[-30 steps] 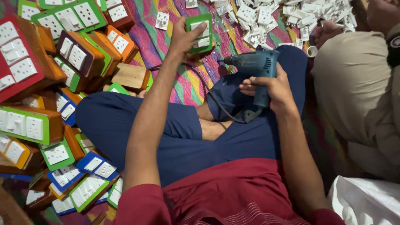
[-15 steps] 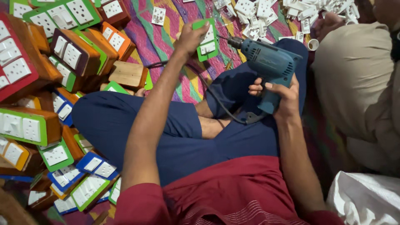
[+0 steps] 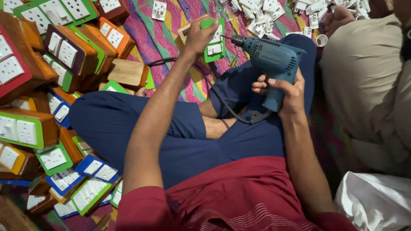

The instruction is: The person uses a corded drill to drive screws into the corners of small plastic electrical switchboards. They pick up each board, drill the screws, and place the finished boards into a pile.

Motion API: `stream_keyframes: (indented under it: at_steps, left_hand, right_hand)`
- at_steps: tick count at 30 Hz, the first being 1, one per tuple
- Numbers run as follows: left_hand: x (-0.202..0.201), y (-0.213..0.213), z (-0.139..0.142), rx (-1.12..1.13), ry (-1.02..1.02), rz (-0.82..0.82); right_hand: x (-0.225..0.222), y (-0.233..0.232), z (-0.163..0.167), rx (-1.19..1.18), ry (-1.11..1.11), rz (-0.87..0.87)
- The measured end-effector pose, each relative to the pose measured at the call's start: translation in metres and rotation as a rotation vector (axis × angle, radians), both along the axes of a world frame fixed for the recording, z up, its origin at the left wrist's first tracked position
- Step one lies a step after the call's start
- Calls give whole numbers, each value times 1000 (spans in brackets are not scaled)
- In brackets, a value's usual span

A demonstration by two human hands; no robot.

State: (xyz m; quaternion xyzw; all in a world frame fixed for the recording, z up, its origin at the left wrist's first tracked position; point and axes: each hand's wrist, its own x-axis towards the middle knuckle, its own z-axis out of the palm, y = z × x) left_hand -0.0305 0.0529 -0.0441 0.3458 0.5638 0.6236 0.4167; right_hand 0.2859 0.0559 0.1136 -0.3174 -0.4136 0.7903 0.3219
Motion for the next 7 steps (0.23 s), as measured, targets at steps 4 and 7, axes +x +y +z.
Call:
stream_keyframes:
  at_steps: [4,7]
  left_hand:
    - [2,1,0,5,32,-2]
    - [2,1,-2,52,0,-7]
  right_hand:
    - [0,2,-2,-9,22,-12]
    - [1,2,-3,-10,32,-3]
